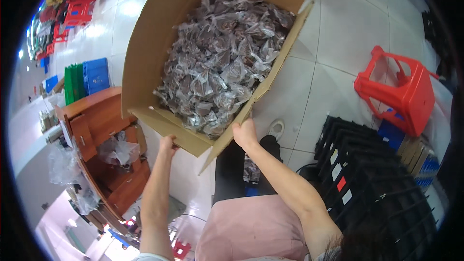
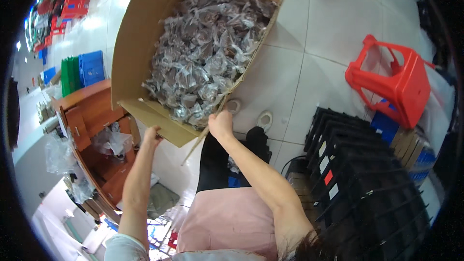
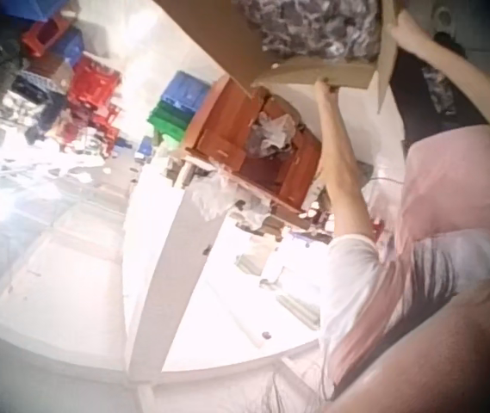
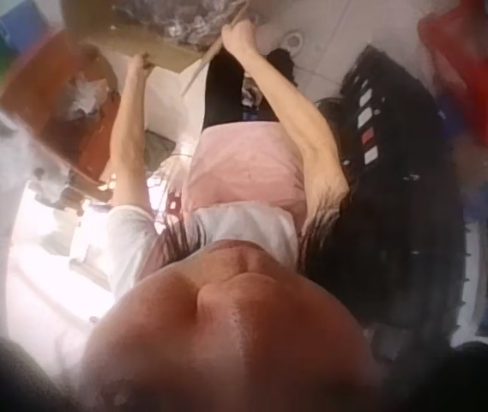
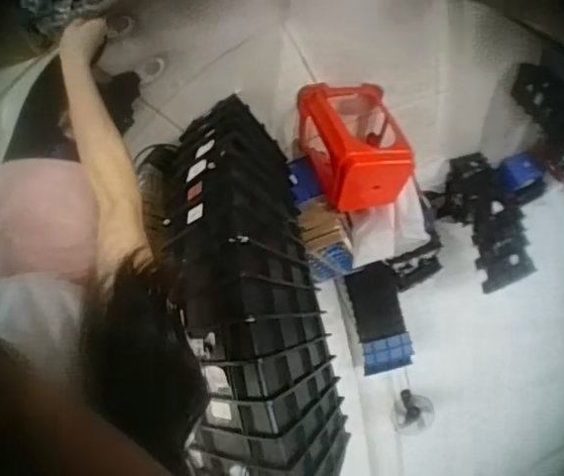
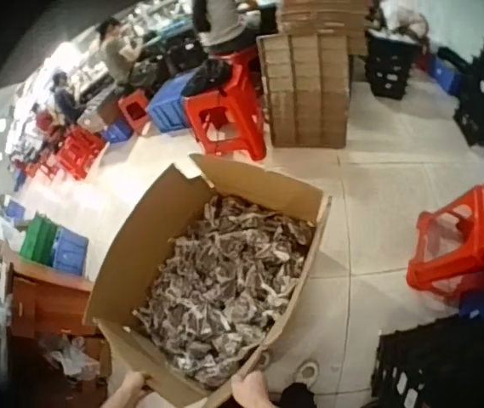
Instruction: The recorder is organizing small packaged items within a large cardboard box and then begins folding the box flaps to prepare for closing.
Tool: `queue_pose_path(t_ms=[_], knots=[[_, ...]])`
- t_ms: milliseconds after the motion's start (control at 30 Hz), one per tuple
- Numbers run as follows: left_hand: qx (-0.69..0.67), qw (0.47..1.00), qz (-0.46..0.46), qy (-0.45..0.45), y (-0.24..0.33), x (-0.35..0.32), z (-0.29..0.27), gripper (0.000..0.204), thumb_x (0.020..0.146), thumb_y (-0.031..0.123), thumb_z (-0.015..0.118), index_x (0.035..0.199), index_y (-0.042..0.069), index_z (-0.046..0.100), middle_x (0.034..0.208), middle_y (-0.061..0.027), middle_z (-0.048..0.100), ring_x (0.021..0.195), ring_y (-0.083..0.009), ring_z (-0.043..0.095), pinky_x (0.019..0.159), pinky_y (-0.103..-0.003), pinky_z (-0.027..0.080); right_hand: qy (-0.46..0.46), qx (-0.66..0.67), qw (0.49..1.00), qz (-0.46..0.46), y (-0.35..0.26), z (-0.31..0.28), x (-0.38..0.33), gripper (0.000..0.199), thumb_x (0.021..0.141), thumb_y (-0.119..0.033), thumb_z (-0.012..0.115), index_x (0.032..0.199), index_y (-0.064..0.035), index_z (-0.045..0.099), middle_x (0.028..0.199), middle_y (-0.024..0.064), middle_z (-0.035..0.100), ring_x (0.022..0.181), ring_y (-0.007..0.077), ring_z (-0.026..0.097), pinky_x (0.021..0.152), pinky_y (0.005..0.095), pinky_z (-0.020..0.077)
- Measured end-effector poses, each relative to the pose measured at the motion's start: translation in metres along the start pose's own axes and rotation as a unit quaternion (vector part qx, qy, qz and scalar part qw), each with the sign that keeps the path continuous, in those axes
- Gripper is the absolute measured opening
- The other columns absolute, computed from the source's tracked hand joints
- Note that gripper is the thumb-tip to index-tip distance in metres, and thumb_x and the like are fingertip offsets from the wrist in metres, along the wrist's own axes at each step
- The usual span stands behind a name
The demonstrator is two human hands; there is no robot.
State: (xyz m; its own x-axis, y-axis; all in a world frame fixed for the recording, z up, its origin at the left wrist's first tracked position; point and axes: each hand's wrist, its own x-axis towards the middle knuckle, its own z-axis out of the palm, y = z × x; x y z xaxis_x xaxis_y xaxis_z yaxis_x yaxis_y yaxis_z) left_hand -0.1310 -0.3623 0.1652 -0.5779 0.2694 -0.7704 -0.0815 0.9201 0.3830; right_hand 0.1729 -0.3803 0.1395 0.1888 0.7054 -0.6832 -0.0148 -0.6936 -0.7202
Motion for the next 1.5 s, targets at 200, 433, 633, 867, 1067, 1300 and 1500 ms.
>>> queue_pose_path(t_ms=[200,433,633,867,1067,1300,1500], knots=[[0.136,0.988,0.067,0.009,0.082,0.079,-0.044,0.020,0.076,0.013,0.059,0.093,0.002,0.059,0.075,-0.0101,0.056,0.057,-0.0204,0.049,0.047,-0.031,0.039,-0.034,0.027,0.999,0.033,-0.068,0.069,0.021,0.021,0.072,-0.010,0.058,0.067,0.0106,0.058,0.064,0.0230,0.061,0.062,0.0349,0.061,0.061,0.0467,0.0447],[-0.115,0.986,0.117,-0.008,0.058,-0.041,-0.028,0.065,0.094,0.054,0.029,0.142,0.009,0.027,0.141,-0.0141,0.033,0.135,-0.0292,0.024,0.111,-0.042,0.021,0.090,0.234,0.966,-0.067,0.004,0.130,0.003,0.048,0.078,-0.038,0.065,0.093,0.0079,0.063,0.094,0.0285,0.062,0.092,0.0310,0.061,0.081,0.0371,0.0473],[-0.026,0.975,0.144,0.168,-0.039,-0.093,0.038,0.050,0.094,0.028,0.039,0.139,0.015,0.021,0.140,-0.0128,0.032,0.119,-0.0324,0.041,0.101,-0.055,0.030,-0.087,-0.293,0.923,0.233,0.183,-0.056,0.005,0.040,0.080,-0.037,0.061,0.094,-0.0003,0.065,0.100,0.0210,0.063,0.095,0.0365,0.060,0.081,0.0422,0.0488],[0.057,0.952,0.258,0.153,-0.057,-0.077,0.066,0.058,0.088,0.016,0.051,0.137,0.012,0.020,0.120,-0.0181,0.051,0.100,-0.0278,0.055,0.094,-0.045,0.043,-0.024,-0.737,0.667,0.107,0.377,-0.227,0.060,0.023,0.082,-0.015,0.052,0.100,-0.0044,0.061,0.141,0.0186,0.032,0.078,0.0282,0.066,0.059,0.0378,0.0553],[0.273,0.913,0.283,0.105,-0.071,-0.047,0.014,0.045,0.086,0.014,0.052,0.122,0.000,0.029,0.106,-0.0176,0.052,0.086,-0.0244,0.057,0.072,-0.032,0.048,-0.028,-0.682,0.699,0.213,0.404,-0.245,0.099,0.025,0.083,-0.018,0.051,0.100,-0.0027,0.062,0.132,0.0277,0.040,0.080,0.0330,0.067,0.065,0.0407,0.0546],[0.206,0.935,0.244,0.155,-0.072,-0.060,0.037,0.072,0.078,0.002,0.059,0.126,0.008,0.006,0.092,-0.0135,0.048,0.073,-0.0207,0.053,0.067,-0.032,0.046,-0.004,-0.761,0.626,0.172,0.397,-0.259,0.064,0.031,0.085,-0.021,0.049,0.107,-0.0032,0.062,0.130,0.0292,0.041,0.069,0.0284,0.068,0.048,0.0367,0.0527],[0.223,0.926,0.274,0.135,-0.080,-0.045,0.019,0.046,0.078,0.003,0.058,0.114,0.002,0.028,0.082,-0.0126,0.052,0.069,-0.0182,0.052,0.062,-0.031,0.046,-0.071,-0.771,0.572,0.270,0.407,-0.270,0.059,0.035,0.085,-0.020,0.049,0.111,-0.0028,0.064,0.144,0.0300,0.018,0.083,0.0302,0.067,0.050,0.0378,0.0536]])
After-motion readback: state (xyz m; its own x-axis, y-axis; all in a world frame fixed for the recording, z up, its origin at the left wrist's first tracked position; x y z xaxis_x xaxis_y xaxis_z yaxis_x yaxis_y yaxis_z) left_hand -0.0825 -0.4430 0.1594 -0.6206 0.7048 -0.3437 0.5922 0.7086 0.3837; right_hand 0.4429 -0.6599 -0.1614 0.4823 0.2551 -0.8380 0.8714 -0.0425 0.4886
